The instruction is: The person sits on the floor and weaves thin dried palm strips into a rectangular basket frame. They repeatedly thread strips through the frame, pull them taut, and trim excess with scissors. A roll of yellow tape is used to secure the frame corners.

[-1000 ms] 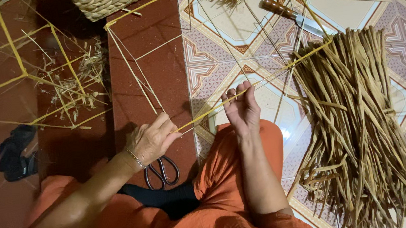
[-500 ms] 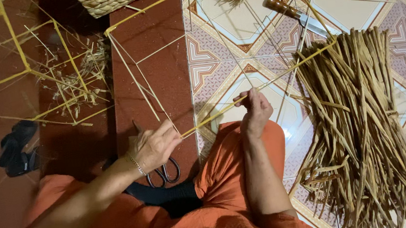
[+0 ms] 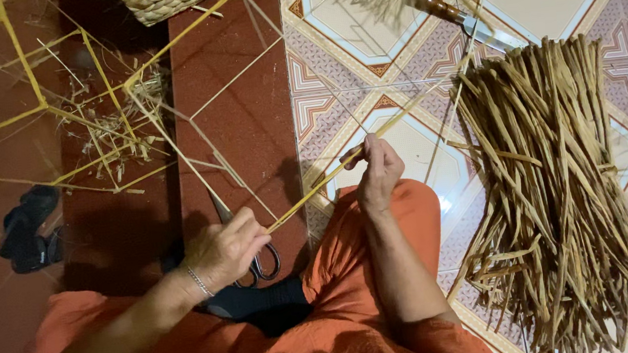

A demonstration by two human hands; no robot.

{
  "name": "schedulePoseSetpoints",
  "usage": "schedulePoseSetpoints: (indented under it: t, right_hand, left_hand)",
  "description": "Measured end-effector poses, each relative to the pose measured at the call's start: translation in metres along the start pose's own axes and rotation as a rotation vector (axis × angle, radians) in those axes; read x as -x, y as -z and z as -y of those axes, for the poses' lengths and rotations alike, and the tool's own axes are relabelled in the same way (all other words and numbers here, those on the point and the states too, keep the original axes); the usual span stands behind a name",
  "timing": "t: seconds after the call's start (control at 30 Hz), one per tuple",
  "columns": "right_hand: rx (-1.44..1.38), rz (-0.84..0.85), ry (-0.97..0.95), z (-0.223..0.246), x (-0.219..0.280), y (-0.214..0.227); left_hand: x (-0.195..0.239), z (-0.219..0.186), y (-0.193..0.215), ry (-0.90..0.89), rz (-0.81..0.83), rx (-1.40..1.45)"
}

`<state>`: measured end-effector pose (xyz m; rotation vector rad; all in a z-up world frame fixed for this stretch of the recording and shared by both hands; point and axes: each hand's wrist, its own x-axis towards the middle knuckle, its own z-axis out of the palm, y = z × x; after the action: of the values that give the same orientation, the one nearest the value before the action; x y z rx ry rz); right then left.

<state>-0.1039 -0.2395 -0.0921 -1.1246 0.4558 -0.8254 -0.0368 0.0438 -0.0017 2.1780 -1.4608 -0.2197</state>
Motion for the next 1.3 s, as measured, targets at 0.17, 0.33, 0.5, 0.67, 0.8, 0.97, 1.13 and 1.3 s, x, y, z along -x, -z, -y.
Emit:
schedulePoseSetpoints:
  t: [0.17,0.33,0.5,0.67,0.8,0.97,1.13,1.3]
  right_hand:
    - [-0.045,-0.017,-0.057,-0.012,-0.011,0.005]
    - [0.040,-0.014,-0.071,-0.016,-0.022,0.004]
    - [0.076,-0.044,-0.104,-0.028,-0.042,-0.001]
    - [0.213,-0.070,-0.036,-0.040,-0.076,-0.005]
    - [0.055,0.146,-0.137,-0.024,-0.088,-0.013]
    - [-0.048,0.380,-0.412,0.005,-0.048,-0.020]
    - [0.026,0.252,-0.592,0.019,0.013,-0.009]
    - [-0.037,0.301,-0.481,-0.005,0.065,0.018]
  left_hand:
    - [0.006,-0.012,-0.023,-0.027,0.032,-0.075]
    - [0.007,-0.020,-0.050,-0.133,0.093,-0.108]
    - [0.000,-0.035,-0.056,-0.162,0.048,-0.125]
    - [-0.027,-0.037,-0.053,-0.165,0.005,-0.180]
    - [-0.051,-0.040,-0.054,-0.129,-0.025,-0.134]
    - [-0.069,-0.040,-0.061,-0.115,-0.127,-0.076]
    - [-0.074,-0.040,-0.063,-0.123,-0.222,0.034]
    - [-0.061,-0.042,-0.054,0.004,-0.086,0.193]
